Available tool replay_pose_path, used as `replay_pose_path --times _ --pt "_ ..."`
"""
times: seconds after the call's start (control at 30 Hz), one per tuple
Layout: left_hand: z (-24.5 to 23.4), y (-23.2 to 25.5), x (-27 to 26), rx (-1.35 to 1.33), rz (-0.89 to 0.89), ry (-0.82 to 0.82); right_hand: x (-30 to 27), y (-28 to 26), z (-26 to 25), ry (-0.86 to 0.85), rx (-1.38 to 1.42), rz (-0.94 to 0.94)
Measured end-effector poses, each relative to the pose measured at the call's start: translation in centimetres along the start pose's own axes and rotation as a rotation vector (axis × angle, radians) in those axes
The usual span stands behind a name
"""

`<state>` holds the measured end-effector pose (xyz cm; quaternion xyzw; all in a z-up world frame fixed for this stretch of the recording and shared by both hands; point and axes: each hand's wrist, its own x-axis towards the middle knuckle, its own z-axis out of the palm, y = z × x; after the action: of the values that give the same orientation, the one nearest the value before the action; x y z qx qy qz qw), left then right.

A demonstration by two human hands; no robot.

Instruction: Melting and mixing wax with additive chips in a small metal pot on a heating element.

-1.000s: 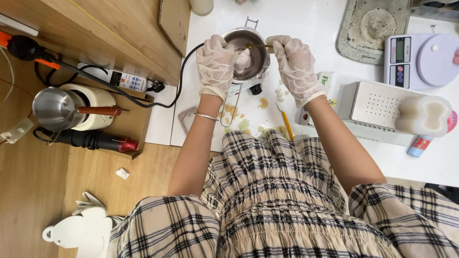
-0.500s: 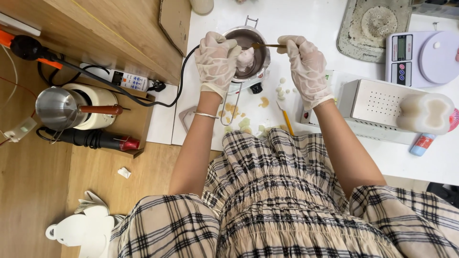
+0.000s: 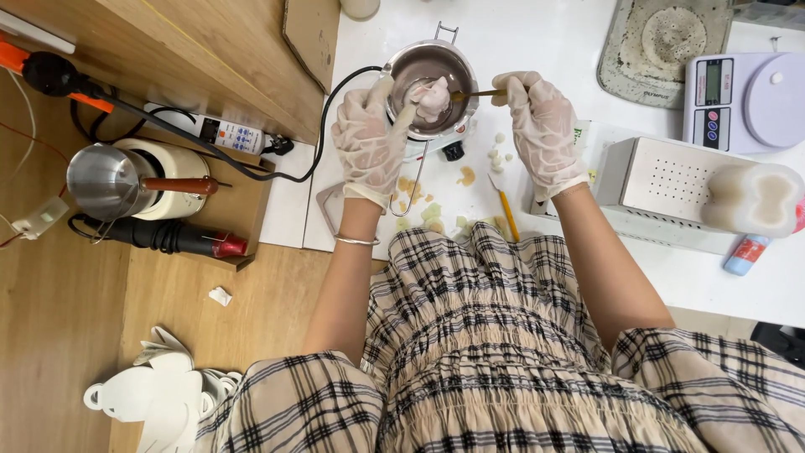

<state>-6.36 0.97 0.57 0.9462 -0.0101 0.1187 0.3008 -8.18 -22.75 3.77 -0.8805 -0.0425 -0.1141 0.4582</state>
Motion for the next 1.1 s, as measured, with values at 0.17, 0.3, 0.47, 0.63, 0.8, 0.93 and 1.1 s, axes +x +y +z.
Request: replay_pose_path --times 0.17,0.3,0.47,0.63,0.8,0.93,1.1 --pt "0.8 1.9 1.3 0.051 0.06 0.005 0.5 0.0 0.4 -0.018 -0.074 -0.024" --pt "3.1 1.8 2.6 0.083 0.164 -0.012 0.1 -0.1 0.3 -0.01 -0.029 -0.007" --pt "5.3 0.6 3.2 0.162 0.291 0.003 0.0 -0.5 0.1 -0.021 -0.052 0.017" --pt "4.7 1.1 3.9 0.122 0.338 0.001 0.0 -0.2 0.3 -0.034 0.002 0.01" --pt "5.8 0.4 5.2 0.341 0.364 -0.032 0.7 -0.3 0.4 -0.048 -0.02 0.058" --pt "5.5 0.5 6.6 0.35 0.439 0.037 1.1 -1.0 0.2 -0.089 -0.076 0.073" --pt "6.4 -0.8 7.8 0.512 0.453 -0.156 1.4 0.1 0.8 -0.05 0.002 0.004"
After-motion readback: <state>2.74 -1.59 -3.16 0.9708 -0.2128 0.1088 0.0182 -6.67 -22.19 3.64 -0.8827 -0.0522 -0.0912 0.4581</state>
